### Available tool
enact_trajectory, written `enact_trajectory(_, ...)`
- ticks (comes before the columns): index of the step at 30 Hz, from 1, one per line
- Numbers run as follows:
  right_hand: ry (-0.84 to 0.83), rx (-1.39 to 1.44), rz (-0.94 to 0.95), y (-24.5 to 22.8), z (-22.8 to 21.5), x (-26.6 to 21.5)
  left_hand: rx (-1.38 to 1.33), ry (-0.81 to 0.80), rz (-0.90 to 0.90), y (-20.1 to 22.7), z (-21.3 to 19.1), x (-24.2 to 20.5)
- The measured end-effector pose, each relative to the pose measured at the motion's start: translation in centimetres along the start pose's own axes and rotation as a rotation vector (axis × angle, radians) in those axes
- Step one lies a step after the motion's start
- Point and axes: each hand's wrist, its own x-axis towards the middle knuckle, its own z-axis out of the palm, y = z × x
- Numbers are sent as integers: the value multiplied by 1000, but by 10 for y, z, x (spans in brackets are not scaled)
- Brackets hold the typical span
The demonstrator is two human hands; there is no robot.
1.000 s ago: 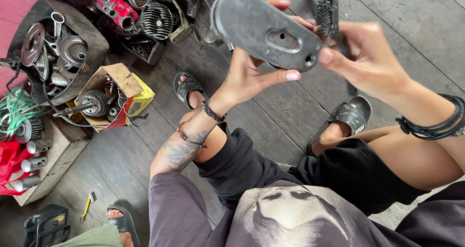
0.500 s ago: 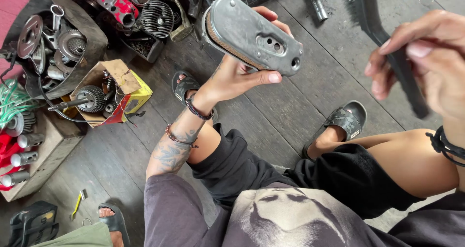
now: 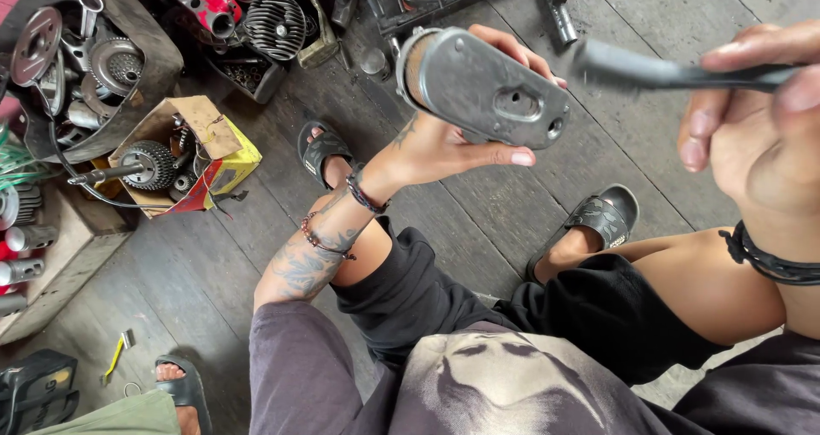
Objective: Cleaning a motorcycle air filter and its housing using a wire brush
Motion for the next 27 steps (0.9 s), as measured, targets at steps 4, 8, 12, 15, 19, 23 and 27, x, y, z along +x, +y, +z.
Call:
enact_trajectory(4,-101,58,-59,-5,9,9,85,7,-65,5,4,-1)
enact_trajectory(8,-232,-18,-59,-23,23,14,10,40,-42,10,9,0)
enact_trajectory(12,-359,-153,-75,-47,24,18,-24,25,-16,6,7,0)
enact_trajectory(15,-248,-166,-76,-39,25,9,-45,25,-1,-9,11,-5)
enact_trajectory(19,-436,-282,-150,-63,35,20,-14,28,28,-9,11,-3)
enact_trajectory(23,-373,-265,-247,-51,31,21,-12,45,-5,-9,12,-5)
enact_trajectory(27,-305,-226,-199,-33,24,9,6,51,56,-17,13,-6)
